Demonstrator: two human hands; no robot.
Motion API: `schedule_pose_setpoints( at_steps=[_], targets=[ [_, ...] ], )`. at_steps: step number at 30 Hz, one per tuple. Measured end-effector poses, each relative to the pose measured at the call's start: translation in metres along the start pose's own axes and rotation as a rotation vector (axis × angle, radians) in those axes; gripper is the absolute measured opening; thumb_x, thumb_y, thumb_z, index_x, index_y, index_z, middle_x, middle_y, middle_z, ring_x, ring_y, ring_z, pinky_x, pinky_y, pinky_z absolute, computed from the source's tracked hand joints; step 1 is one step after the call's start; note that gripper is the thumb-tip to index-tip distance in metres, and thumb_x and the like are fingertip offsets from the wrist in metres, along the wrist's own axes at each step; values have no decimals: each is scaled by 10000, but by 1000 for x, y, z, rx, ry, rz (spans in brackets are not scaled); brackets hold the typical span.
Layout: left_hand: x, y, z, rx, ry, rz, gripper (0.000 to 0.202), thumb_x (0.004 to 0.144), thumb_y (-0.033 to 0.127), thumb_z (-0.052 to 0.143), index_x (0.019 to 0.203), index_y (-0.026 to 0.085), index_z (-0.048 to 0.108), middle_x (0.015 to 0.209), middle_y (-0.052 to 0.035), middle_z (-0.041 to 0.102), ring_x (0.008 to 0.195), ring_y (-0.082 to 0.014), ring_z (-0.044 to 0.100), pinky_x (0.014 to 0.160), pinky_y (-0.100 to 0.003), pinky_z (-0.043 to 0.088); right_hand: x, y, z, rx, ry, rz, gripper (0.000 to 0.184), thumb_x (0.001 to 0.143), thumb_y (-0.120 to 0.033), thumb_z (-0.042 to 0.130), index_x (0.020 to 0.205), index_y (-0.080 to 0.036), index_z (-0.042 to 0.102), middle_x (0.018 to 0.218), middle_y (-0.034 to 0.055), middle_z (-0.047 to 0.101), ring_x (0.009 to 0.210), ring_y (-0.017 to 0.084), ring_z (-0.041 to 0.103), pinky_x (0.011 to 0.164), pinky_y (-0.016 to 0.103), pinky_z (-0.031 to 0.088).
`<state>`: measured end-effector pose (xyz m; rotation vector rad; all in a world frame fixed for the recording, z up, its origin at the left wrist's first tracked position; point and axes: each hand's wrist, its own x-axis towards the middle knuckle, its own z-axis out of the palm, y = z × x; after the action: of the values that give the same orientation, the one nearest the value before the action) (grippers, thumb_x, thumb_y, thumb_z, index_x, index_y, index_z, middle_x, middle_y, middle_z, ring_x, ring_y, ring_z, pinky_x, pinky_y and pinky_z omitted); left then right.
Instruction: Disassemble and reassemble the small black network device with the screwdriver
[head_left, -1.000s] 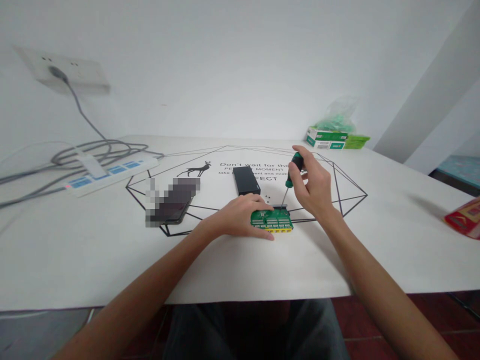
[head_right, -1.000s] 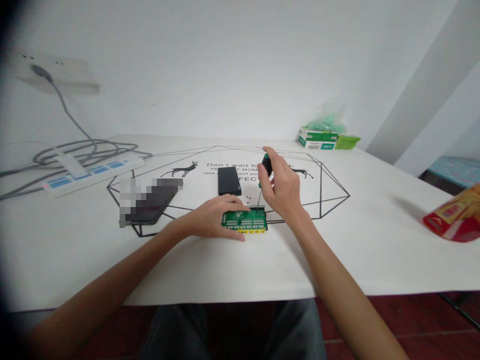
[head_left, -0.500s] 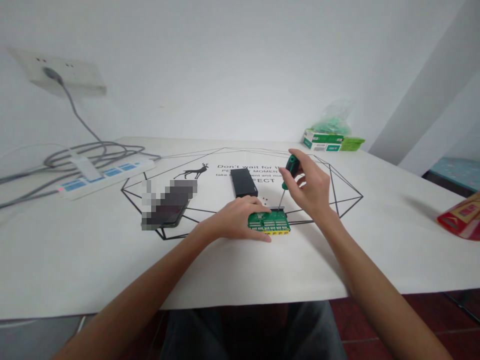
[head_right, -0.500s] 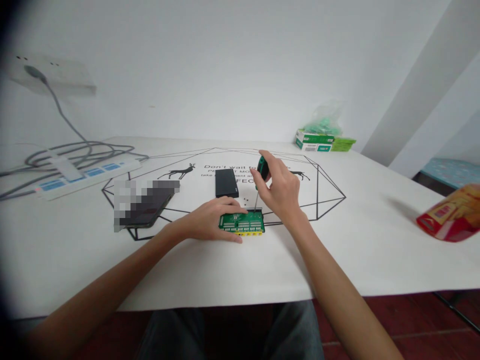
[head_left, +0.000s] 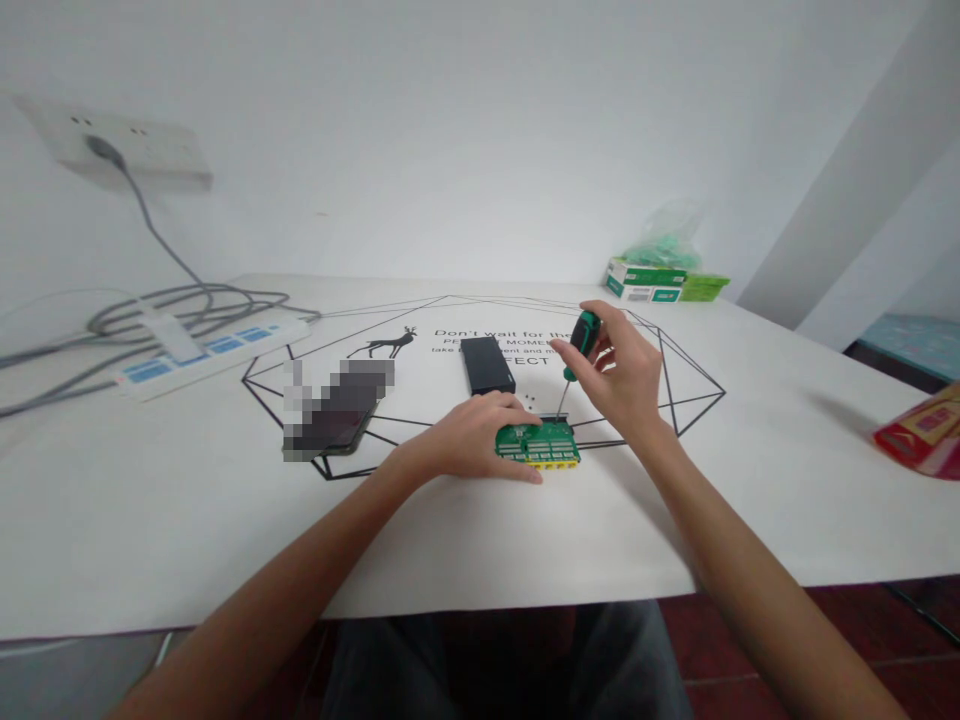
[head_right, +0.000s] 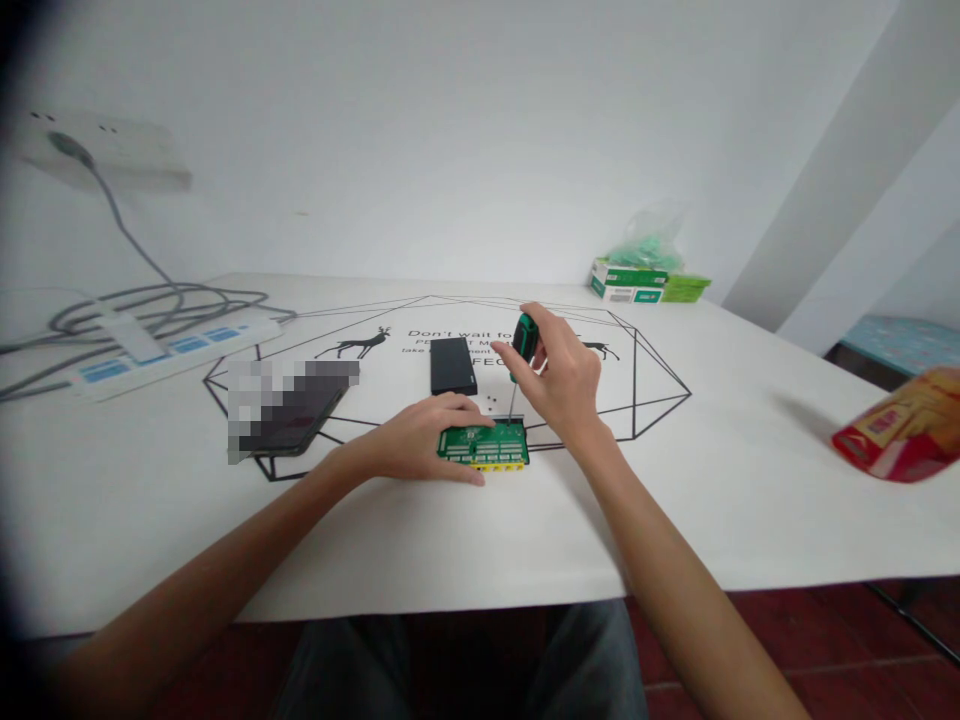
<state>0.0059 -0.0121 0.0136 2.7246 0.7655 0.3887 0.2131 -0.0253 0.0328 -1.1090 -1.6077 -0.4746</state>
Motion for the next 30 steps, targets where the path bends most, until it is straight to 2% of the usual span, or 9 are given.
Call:
schedule_pose_setpoints(
  at_steps=[5, 10, 15, 21, 27, 30],
  targets=[
    [0, -1, 1, 10, 10, 13, 670, 712, 646, 713, 1210, 202, 647, 1175, -108, 626, 1065, -281, 583, 939, -412, 453, -3, -4, 3, -20, -80, -6, 432, 963, -318, 432, 1374, -195, 483, 873, 64, 687, 688, 165, 638, 539, 282, 484],
    [0, -1, 2, 18, 19, 18, 665, 719, 640, 714, 1217, 204, 644, 1204, -112, 620, 1087, -288, 579, 948, -410, 445, -2, -9, 1, -50, -73, -40, 425, 919, -412, 548, 1293, -212, 546, 811, 33, 676, 602, 144, 595, 531, 283, 463],
    [1, 0, 1, 9, 1, 8, 678, 717, 640, 715, 1222, 194, 642, 1189, -110, 621, 1084, -288, 580, 943, -401, 446, -2, -8, 1, -3, -113, -28, 424, 948, -320, 465, 1355, -206, 493, 868, 47, 682, 653, 149, 616, 532, 270, 471],
    [1, 0, 0, 6, -4, 7, 677, 717, 639, 716, 1229, 203, 635, 1205, -112, 615, 1097, -287, 569, 956, -407, 441, -2, -7, 0, 34, -35, -40, 394, 876, -399, 608, 1218, -210, 555, 843, 30, 675, 574, 132, 567, 527, 276, 487],
    [0, -2, 1, 22, 2, 21, 708, 692, 624, 750, 1238, 189, 631, 1187, -118, 621, 1077, -284, 580, 952, -396, 443, -3, -8, -1, 66, -106, -23, 407, 932, -303, 467, 1326, -200, 476, 877, 38, 676, 512, 115, 532, 518, 276, 471],
    [0, -3, 3, 26, 18, 31, 685, 691, 612, 754, 1229, 205, 634, 1190, -105, 624, 1072, -281, 584, 947, -397, 450, -1, -7, -1, 80, -100, -26, 398, 911, -345, 523, 1289, -220, 524, 840, 29, 663, 573, 133, 556, 557, 280, 484]
  ],
)
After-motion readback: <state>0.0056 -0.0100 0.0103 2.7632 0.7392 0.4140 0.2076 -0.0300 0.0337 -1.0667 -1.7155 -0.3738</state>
